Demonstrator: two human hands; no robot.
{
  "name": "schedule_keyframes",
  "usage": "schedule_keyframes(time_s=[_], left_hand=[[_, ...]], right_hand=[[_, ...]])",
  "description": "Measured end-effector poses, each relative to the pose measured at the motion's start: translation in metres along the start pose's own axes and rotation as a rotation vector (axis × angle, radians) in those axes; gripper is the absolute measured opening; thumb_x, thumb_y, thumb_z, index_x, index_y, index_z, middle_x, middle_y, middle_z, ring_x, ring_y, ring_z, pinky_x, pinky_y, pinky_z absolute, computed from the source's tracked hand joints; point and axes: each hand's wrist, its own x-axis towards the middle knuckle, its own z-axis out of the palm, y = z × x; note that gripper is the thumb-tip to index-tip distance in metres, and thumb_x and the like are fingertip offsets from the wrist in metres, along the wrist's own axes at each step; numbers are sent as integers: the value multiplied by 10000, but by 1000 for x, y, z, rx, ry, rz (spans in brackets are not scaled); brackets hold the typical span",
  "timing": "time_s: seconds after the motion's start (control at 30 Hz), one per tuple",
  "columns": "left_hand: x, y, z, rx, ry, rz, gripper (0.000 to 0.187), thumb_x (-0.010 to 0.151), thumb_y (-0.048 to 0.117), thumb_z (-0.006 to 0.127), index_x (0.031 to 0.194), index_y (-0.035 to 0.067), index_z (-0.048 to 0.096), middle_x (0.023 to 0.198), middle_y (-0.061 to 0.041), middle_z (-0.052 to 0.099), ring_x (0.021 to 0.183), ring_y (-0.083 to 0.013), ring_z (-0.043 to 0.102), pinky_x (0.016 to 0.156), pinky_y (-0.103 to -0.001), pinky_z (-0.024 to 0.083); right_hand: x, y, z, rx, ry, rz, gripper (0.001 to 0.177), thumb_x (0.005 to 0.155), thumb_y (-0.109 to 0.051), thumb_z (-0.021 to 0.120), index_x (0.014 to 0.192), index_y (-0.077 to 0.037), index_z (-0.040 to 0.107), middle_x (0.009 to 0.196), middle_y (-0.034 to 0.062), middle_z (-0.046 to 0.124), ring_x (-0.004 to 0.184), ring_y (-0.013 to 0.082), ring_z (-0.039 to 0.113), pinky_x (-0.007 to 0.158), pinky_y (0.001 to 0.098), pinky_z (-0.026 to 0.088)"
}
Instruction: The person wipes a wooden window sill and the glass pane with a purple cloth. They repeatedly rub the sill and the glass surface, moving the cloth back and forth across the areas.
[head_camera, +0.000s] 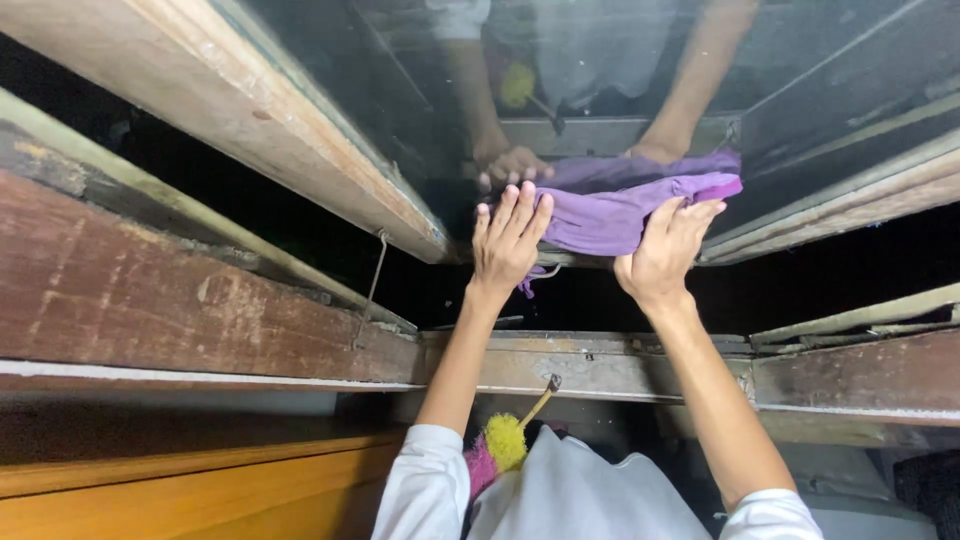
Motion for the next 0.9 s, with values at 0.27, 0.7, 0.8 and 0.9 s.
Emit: schedule_keyframes(time_s=[0.27, 0.7, 0.8, 0.9], left_hand=[[44, -44, -25, 138, 191, -59, 334, 979, 27, 527, 1203, 114, 759, 1345, -199, 651, 1353, -366, 539, 1238, -571, 218], [-46, -56, -20, 194, 76, -129, 399, 960, -4, 472, 1260, 91, 719, 1388, -176, 636, 1397, -346, 509, 1231, -532, 256], [-25, -63, -21, 218, 129, -133, 336, 964, 8, 515, 1186, 82, 756, 1320, -192, 671, 1349, -364, 552, 1198, -547, 322], [-24, -64, -19, 195, 134, -128, 339, 964, 13, 523, 1203, 89, 751, 1334, -197, 662, 1349, -371, 551, 1180, -555, 353]], right_hand=[[95, -45, -14, 69, 77, -60, 797, 1066, -410, 549, 1414, 293, 405, 1408, 605, 225, 1334, 750, 135, 1118, 761, 150], [33, -76, 24, -42, -23, -205, 590, 1013, -372, 535, 1249, 163, 612, 1334, 466, 504, 1339, 654, 407, 1149, 710, 150], [70, -87, 11, -5, 15, -183, 628, 1058, -385, 497, 1203, 217, 606, 1362, 504, 456, 1389, 662, 310, 1160, 699, 102], [68, -87, 16, -26, 16, -193, 658, 1063, -437, 495, 1156, 203, 616, 1317, 496, 477, 1373, 670, 329, 1160, 713, 115]])
